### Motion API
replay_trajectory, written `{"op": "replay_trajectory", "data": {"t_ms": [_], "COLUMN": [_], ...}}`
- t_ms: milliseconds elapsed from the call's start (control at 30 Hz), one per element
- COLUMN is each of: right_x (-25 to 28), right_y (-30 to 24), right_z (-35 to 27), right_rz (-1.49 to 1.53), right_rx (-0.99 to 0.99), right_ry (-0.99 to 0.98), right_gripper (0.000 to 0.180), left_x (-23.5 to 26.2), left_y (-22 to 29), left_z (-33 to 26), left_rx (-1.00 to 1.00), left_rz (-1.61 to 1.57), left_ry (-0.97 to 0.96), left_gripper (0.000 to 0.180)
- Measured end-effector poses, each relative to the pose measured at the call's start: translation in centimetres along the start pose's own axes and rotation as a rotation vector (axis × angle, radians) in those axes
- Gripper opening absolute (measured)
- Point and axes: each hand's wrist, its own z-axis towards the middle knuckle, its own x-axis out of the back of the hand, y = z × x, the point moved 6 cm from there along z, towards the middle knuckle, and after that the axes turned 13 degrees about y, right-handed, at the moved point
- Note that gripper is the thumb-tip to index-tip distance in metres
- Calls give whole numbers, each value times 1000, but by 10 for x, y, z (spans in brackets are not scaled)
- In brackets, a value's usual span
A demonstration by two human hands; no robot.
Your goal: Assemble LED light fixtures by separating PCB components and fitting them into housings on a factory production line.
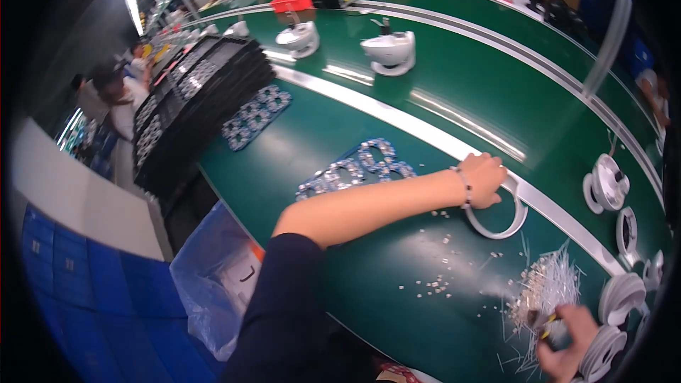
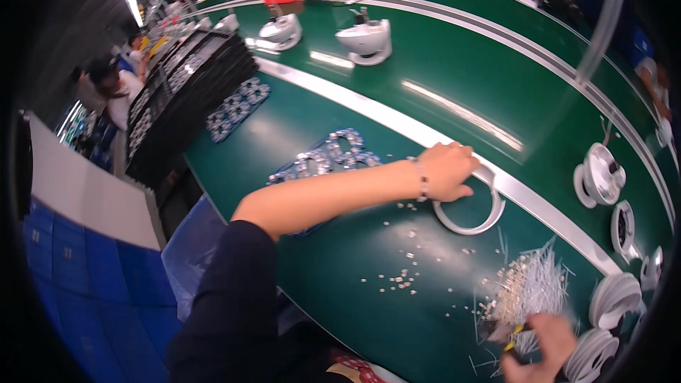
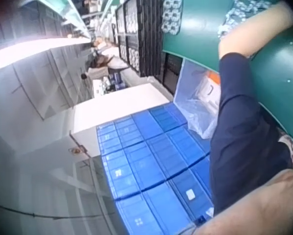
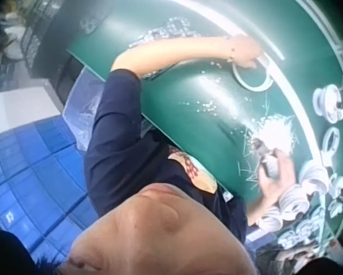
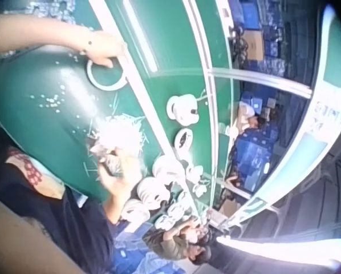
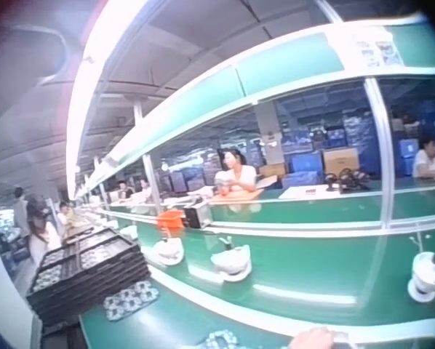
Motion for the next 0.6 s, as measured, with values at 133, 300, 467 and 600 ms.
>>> {"op": "replay_trajectory", "data": {"t_ms": [133,300,467,600], "right_x": [-39,-54,-79,-90], "right_y": [-31,-37,-39,-32], "right_z": [-22,-46,-50,-59], "right_rz": [153,206,482,635], "right_rx": [39,-8,-71,-199], "right_ry": [-26,20,-30,-32], "right_gripper": [36,37,47,43], "left_x": [-19,-60,18,64], "left_y": [-7,-25,-38,-63], "left_z": [16,32,-7,-70], "left_rx": [175,194,216,603], "left_rz": [-68,-115,-165,-620], "left_ry": [147,-66,178,354], "left_gripper": [58,27,13,25]}}
